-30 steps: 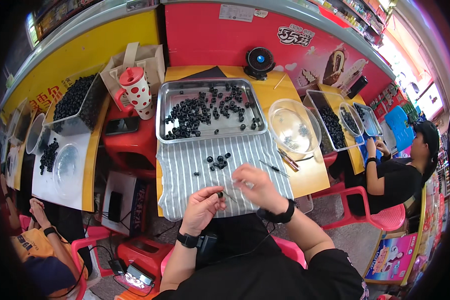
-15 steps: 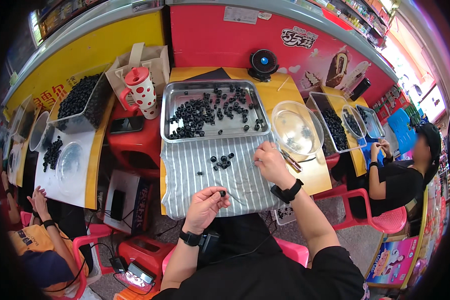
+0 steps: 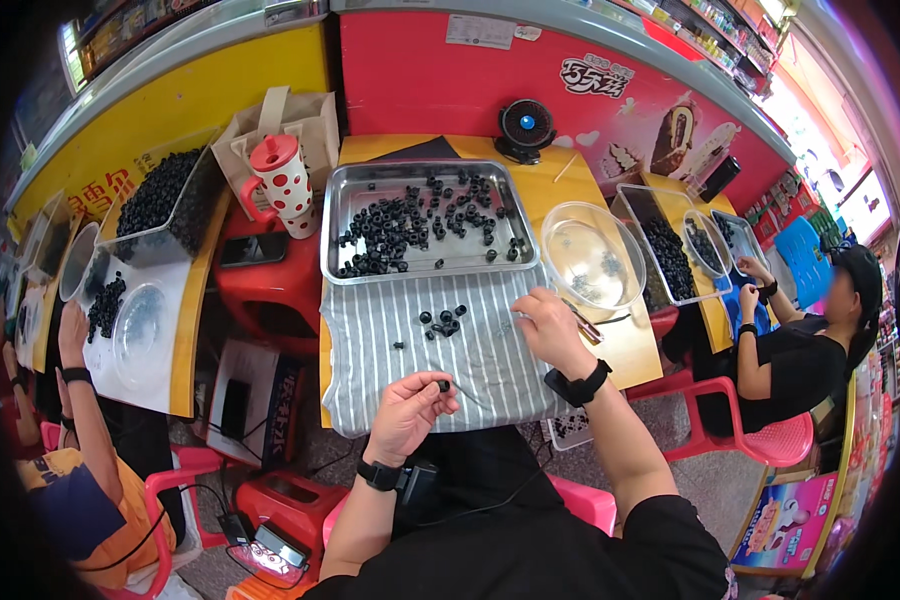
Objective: Sorting small black items from a metal tray into smaller containers.
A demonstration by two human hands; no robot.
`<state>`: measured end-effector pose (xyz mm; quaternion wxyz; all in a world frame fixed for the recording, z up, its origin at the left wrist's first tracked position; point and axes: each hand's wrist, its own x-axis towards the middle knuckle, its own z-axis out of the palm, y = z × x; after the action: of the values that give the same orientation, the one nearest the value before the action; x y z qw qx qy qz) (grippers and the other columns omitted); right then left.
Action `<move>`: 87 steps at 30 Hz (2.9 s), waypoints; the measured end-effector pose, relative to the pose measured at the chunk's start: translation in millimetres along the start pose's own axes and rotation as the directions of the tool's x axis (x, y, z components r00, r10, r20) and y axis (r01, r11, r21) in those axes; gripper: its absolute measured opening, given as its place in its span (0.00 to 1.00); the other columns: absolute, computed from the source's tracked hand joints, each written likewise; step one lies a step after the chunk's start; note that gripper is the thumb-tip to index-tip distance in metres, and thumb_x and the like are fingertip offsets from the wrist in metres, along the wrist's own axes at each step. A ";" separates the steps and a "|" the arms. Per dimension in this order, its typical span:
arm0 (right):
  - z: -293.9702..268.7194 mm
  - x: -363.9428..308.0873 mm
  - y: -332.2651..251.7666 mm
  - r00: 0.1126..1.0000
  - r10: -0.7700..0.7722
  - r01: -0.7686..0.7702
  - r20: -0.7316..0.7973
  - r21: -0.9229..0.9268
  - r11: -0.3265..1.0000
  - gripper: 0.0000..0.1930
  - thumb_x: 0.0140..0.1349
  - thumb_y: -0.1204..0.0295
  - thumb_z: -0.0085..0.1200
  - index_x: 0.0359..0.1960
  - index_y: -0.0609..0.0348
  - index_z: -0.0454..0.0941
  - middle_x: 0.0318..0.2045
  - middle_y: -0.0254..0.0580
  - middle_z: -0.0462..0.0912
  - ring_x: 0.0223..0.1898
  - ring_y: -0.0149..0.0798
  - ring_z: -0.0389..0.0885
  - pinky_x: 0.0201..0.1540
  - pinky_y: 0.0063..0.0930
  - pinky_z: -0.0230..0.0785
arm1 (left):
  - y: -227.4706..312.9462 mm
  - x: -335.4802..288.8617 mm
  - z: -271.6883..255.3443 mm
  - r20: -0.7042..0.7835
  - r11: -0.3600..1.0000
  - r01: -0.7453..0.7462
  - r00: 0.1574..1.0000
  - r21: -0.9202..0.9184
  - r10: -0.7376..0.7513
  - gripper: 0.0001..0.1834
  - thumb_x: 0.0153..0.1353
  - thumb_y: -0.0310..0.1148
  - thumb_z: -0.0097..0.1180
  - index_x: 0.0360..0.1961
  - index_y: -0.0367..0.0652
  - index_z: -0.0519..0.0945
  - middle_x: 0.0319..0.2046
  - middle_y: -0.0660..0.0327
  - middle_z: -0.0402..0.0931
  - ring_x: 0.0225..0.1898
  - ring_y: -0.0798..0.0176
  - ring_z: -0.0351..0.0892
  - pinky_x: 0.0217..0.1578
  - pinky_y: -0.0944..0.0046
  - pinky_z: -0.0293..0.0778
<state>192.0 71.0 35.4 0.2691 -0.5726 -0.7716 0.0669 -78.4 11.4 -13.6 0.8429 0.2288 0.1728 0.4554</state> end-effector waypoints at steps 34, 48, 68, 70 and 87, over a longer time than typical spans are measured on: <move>9.2 -27.4 -40.5 0.981 0.188 -0.189 0.050 0.464 0.865 0.04 0.51 0.84 0.56 0.29 0.65 0.78 0.25 0.45 0.76 0.23 0.41 0.75 0.27 0.29 0.65 | -0.8 0.4 1.3 -0.028 1.000 0.001 1.000 -0.032 -0.002 0.13 0.68 0.29 0.51 0.49 0.32 0.76 0.37 0.54 0.80 0.36 0.60 0.82 0.41 0.62 0.79; 4.5 -35.4 -97.2 0.986 0.063 -0.159 0.157 0.733 0.662 0.03 0.56 0.82 0.58 0.31 0.65 0.79 0.25 0.36 0.77 0.27 0.26 0.78 0.30 0.21 0.69 | -1.5 0.8 1.2 -0.061 0.999 0.014 0.998 -0.044 -0.017 0.13 0.70 0.30 0.48 0.49 0.32 0.75 0.36 0.55 0.80 0.35 0.62 0.81 0.39 0.64 0.78; 21.0 -27.8 -106.6 0.933 0.115 -0.354 0.341 0.812 0.464 0.02 0.56 0.81 0.60 0.30 0.64 0.79 0.27 0.32 0.80 0.29 0.21 0.76 0.31 0.17 0.68 | -2.6 -3.7 -2.6 0.018 0.998 0.001 1.000 -0.057 0.000 0.14 0.71 0.30 0.47 0.50 0.32 0.77 0.36 0.58 0.80 0.34 0.67 0.80 0.38 0.70 0.76; 24.8 -15.4 -97.3 0.964 0.135 -0.258 0.231 0.672 0.694 0.04 0.56 0.80 0.59 0.32 0.66 0.78 0.26 0.35 0.81 0.30 0.24 0.79 0.32 0.22 0.71 | 0.5 -4.4 -0.6 -0.011 0.997 -0.006 1.000 -0.077 0.005 0.13 0.71 0.31 0.47 0.48 0.32 0.77 0.36 0.58 0.79 0.34 0.66 0.80 0.38 0.69 0.76; 63.4 61.9 -107.2 0.890 -0.312 0.214 0.332 0.301 0.929 0.07 0.49 0.78 0.59 0.31 0.63 0.77 0.30 0.46 0.78 0.31 0.50 0.78 0.34 0.38 0.70 | 2.4 -5.7 -7.4 0.082 0.987 -0.004 0.996 -0.158 0.017 0.13 0.70 0.29 0.48 0.51 0.33 0.77 0.36 0.57 0.80 0.34 0.65 0.80 0.38 0.69 0.76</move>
<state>57.6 105.0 46.7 0.1956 -0.3987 -0.8642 0.2366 -86.7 9.3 -18.0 0.8624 0.1809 0.0997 0.4622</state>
